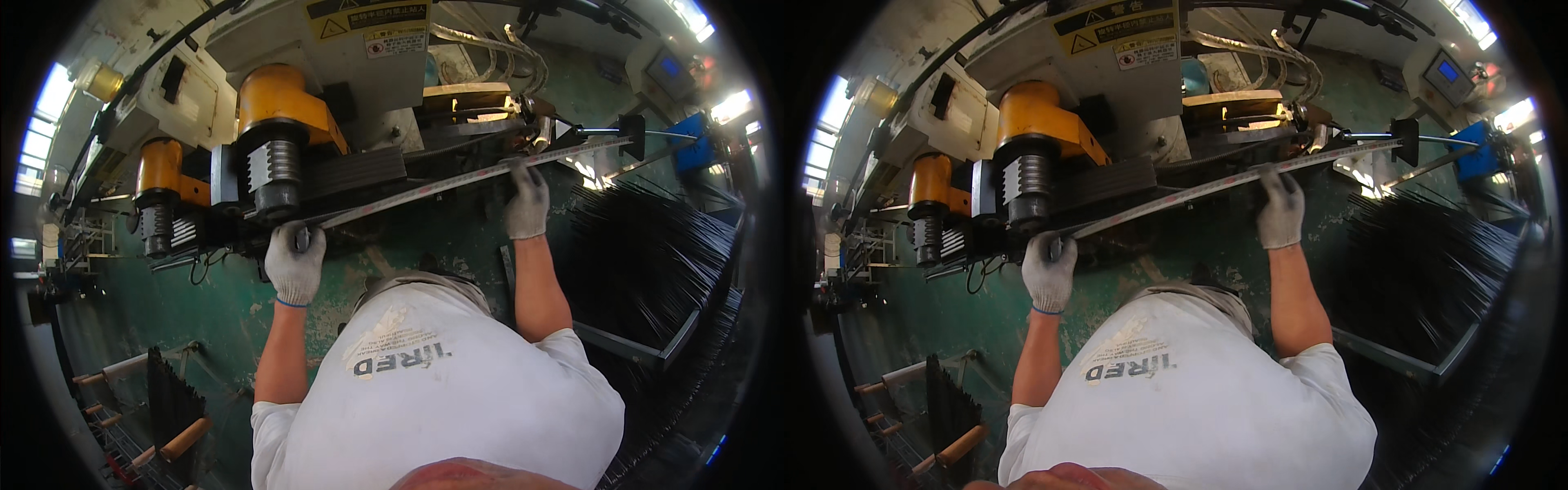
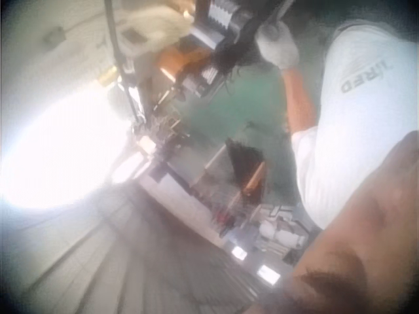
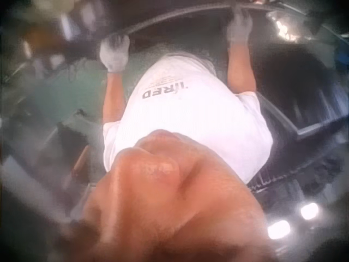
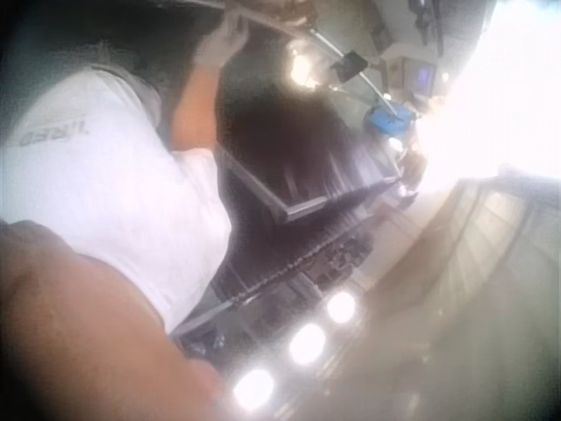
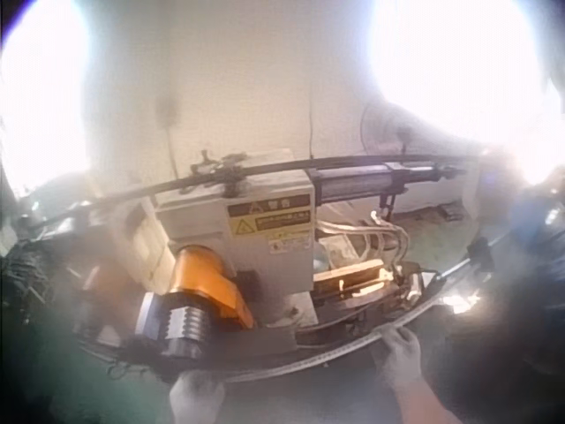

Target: The person takes a long metal rod from a pile, feeds it into a specialized bending machine to shape it, and then places the shaped rod onto a rack.

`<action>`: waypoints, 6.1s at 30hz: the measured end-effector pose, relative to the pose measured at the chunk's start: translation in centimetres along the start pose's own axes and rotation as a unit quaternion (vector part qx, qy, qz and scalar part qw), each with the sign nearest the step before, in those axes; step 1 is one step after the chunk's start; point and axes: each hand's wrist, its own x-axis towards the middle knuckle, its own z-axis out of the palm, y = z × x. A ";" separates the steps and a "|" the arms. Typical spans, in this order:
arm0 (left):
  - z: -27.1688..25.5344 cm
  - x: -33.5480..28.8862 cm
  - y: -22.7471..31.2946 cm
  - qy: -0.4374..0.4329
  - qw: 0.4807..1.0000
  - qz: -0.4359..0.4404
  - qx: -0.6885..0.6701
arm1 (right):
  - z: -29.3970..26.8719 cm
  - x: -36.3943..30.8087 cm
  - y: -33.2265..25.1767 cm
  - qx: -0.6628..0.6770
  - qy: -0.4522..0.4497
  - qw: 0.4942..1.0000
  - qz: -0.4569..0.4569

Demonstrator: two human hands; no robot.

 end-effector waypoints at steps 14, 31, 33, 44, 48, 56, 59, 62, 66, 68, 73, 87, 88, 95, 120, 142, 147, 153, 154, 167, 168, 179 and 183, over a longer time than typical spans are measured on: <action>6.2 3.8 10.9 -0.208 0.852 -0.229 -0.421 | 10.1 -3.7 -10.3 -0.007 -0.137 0.969 -0.207; 10.7 7.3 5.3 -0.027 0.990 0.082 -0.110 | 6.0 20.1 -15.6 -0.094 0.060 0.893 -0.436; 11.1 6.9 5.3 -0.002 0.984 0.172 -0.042 | 5.8 26.3 -17.0 -0.156 0.127 0.883 -0.424; 9.8 7.9 8.4 -0.032 0.989 0.144 0.000 | 14.7 49.8 -17.6 -0.479 -0.140 0.825 -0.265; 8.9 6.5 7.4 0.000 0.993 0.115 0.015 | 17.0 48.2 -18.1 -0.372 -0.282 0.856 -0.223; 8.3 4.1 7.9 -0.038 0.987 0.113 -0.104 | 12.8 53.9 -14.0 -0.364 -0.065 0.900 -0.230; 5.3 -0.4 5.8 -0.024 0.989 0.113 -0.090 | 15.6 45.6 -17.4 -0.326 0.050 0.901 -0.282; 3.2 -6.2 2.6 -0.102 0.987 0.085 -0.096 | 13.8 38.4 -16.9 -0.217 0.170 0.915 -0.293; -0.4 -14.2 -5.2 -0.218 0.958 -0.133 -0.131 | 13.7 19.6 -19.4 -0.070 0.142 0.917 -0.366; -4.0 -16.6 -8.9 -0.202 0.944 -0.224 -0.136 | 14.4 11.6 -19.4 -0.079 0.106 0.897 -0.421; -12.3 -22.4 -17.2 -0.064 0.950 -0.300 -0.053 | 21.0 -8.2 -20.7 0.084 -0.095 0.930 -0.346; -27.4 -30.3 -31.2 0.082 0.913 -0.396 -0.052 | 48.1 -28.8 -12.0 -0.136 -0.611 0.776 -0.077; -29.2 -30.5 -32.8 0.091 0.916 -0.391 -0.031 | 50.1 -29.3 -12.1 -0.141 -0.619 0.771 -0.048; -46.2 -30.8 -43.3 0.198 0.871 -0.442 0.083 | 69.3 -33.9 -14.3 -0.148 -0.640 0.746 -0.112; -96.6 -54.5 -77.7 0.357 0.615 -0.570 0.411 | 113.8 -77.8 -49.0 -0.098 -0.713 0.579 -0.384; -99.7 -50.9 -81.8 0.488 0.581 -0.594 0.267 | 144.5 -95.5 -50.6 -0.236 -0.725 0.419 -0.494; -100.2 -51.2 -81.6 0.492 0.584 -0.592 0.257 | 146.3 -94.5 -55.6 -0.280 -0.819 0.314 -0.390; -100.8 -51.5 -81.6 0.469 0.586 -0.601 0.276 | 148.2 -93.9 -55.0 -0.212 -0.951 0.215 0.071; -100.6 -51.5 -81.6 0.473 0.585 -0.598 0.277 | 148.1 -93.8 -54.7 -0.209 -0.948 0.183 0.156; -100.6 -51.4 -81.4 0.482 0.586 -0.596 0.263 | 144.6 -94.3 -58.9 -0.103 -0.894 0.122 0.418; -100.5 -51.6 -81.3 0.481 0.588 -0.597 0.259 | 144.2 -94.5 -59.2 -0.107 -0.896 0.136 0.409; -101.0 -50.3 -80.8 0.324 0.618 -0.558 0.450 | 139.6 -93.5 -63.1 -0.157 -0.928 0.336 -0.018; -99.1 -46.3 -81.2 0.258 0.700 -0.460 0.481 | 135.5 -87.9 -67.8 -0.254 -0.871 0.356 -0.223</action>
